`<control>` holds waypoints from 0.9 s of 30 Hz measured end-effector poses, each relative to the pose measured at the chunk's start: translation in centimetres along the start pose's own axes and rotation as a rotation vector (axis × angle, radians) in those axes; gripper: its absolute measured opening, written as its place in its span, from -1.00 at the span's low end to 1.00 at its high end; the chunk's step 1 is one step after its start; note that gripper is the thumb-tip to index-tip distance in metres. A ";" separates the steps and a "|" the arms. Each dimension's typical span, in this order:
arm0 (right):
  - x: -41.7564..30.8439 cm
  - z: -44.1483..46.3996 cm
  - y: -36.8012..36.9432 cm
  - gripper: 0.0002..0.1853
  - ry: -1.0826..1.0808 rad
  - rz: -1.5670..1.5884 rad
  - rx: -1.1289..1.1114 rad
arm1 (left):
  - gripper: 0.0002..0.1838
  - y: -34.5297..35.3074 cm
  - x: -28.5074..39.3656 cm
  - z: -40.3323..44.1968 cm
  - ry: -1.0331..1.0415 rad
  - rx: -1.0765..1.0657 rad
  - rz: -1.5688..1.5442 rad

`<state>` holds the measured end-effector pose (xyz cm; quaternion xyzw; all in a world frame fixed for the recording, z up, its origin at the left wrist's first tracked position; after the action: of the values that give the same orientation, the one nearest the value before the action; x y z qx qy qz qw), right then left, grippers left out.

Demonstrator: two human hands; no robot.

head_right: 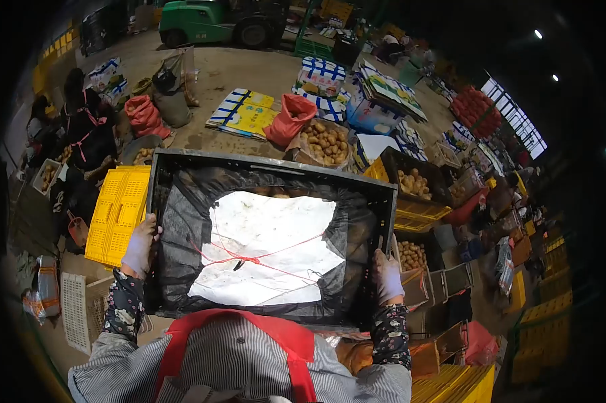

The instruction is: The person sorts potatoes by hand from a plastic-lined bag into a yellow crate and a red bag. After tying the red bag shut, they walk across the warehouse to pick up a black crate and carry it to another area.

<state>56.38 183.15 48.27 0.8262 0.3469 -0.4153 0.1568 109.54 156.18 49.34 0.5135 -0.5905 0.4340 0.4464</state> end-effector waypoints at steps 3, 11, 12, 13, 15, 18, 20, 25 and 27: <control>-5.4 6.7 2.1 -0.77 0.000 -0.044 0.064 | -0.52 3.8 2.9 8.2 -0.012 0.003 0.049; -17.2 27.0 7.3 -0.78 0.031 -0.025 -0.016 | -0.63 13.9 6.3 26.7 0.148 0.058 -0.098; -19.9 29.7 8.8 -0.78 0.012 -0.058 -0.019 | -0.63 14.4 7.6 29.2 0.174 0.067 -0.105; -21.6 31.3 9.8 -0.79 -0.009 -0.056 -0.106 | -0.64 14.7 8.0 30.4 0.162 0.077 -0.110; -24.6 34.9 11.5 -0.79 -0.006 -0.128 -0.069 | -0.80 15.3 9.5 32.2 0.006 0.081 -0.120; -27.4 43.0 14.4 -0.78 0.070 0.033 -0.268 | -0.78 15.6 10.2 37.2 0.097 0.160 -0.211; -29.9 46.3 17.7 -0.78 0.031 -0.025 -0.284 | -0.66 16.2 10.5 39.7 0.103 0.213 -0.135; -35.2 58.1 27.8 -0.76 0.041 -0.061 -0.426 | -0.70 16.4 9.3 52.0 0.137 0.310 -0.105; -37.7 63.1 32.3 -0.75 0.047 -0.085 -0.424 | -0.69 15.9 9.3 58.0 0.061 0.273 -0.157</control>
<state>27.02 108.96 39.06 0.7687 0.4646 -0.3202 0.3013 88.28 99.32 44.44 0.6005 -0.4704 0.4894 0.4225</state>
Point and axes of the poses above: each hand's wrist, its own z-axis towards the middle knuckle, its own y-axis out of the palm, x = y × z, the point moved 5 cm from there along z, towards the middle knuckle, and after that the axes turned 12 degrees about y, right-handed, at the moved point
